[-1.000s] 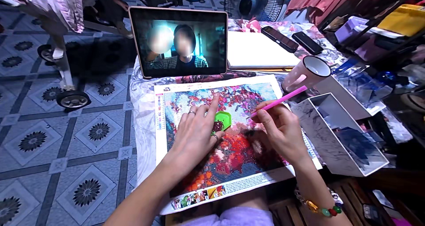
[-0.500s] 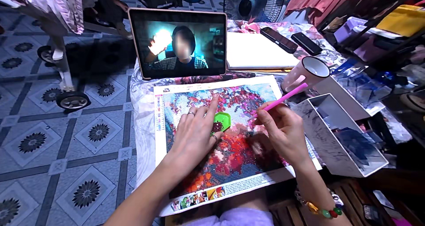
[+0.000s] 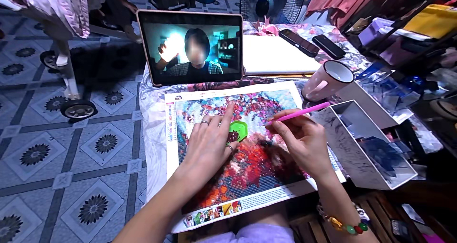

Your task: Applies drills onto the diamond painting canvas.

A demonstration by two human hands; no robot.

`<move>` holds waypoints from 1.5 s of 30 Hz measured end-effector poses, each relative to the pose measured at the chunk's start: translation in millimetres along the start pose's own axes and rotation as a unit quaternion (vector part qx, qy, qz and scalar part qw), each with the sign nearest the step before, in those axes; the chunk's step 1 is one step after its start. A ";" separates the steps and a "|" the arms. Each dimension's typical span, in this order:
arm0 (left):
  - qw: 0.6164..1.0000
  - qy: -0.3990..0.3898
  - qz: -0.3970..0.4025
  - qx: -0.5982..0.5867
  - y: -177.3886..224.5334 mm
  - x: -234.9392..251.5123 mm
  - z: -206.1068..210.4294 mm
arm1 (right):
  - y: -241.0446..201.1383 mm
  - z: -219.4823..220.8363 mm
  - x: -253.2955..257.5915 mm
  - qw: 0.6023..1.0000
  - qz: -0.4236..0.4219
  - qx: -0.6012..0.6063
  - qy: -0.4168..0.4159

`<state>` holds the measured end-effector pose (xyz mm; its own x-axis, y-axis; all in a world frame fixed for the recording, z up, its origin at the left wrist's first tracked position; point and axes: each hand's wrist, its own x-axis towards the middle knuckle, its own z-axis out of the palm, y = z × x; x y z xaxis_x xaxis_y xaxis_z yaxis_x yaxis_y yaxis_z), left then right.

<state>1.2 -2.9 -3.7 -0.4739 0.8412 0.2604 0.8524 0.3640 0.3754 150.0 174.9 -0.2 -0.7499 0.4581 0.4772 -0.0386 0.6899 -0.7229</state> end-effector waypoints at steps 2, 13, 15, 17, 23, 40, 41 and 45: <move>1.000 0.001 -0.001 -0.001 0.0 0.0 0.2 | -0.4 -0.2 0.0 1.000 0.000 0.002 -0.001; 1.000 0.008 0.004 0.004 0.2 0.0 0.1 | 0.7 0.2 0.3 1.000 -0.010 0.004 -0.002; 1.000 0.007 0.003 0.004 0.1 -0.1 0.1 | 0.9 0.3 0.1 1.000 -0.008 0.002 -0.002; 1.000 0.006 0.003 0.004 0.0 0.1 0.4 | 1.2 0.4 -0.2 1.000 -0.007 0.000 -0.001; 1.000 0.007 0.003 0.006 0.1 -0.2 0.5 | 1.3 0.2 -0.4 1.000 -0.011 -0.004 0.000; 1.000 0.015 0.008 0.005 -1.3 -0.2 1.5 | -0.6 0.5 1.7 1.000 -0.012 -0.015 -0.005; 1.000 0.014 0.007 0.005 -1.2 -0.2 1.4 | -0.5 0.7 1.6 1.000 -0.013 -0.014 -0.004; 1.000 0.012 0.005 0.010 -0.5 -0.3 1.3 | 0.1 1.2 1.1 1.000 -0.008 -0.011 0.003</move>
<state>1.1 -2.8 -5.1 -0.4701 0.8350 0.2860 0.8613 0.3633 0.3552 148.4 174.9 -0.3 -0.7458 0.4499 0.4913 -0.0358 0.7094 -0.7039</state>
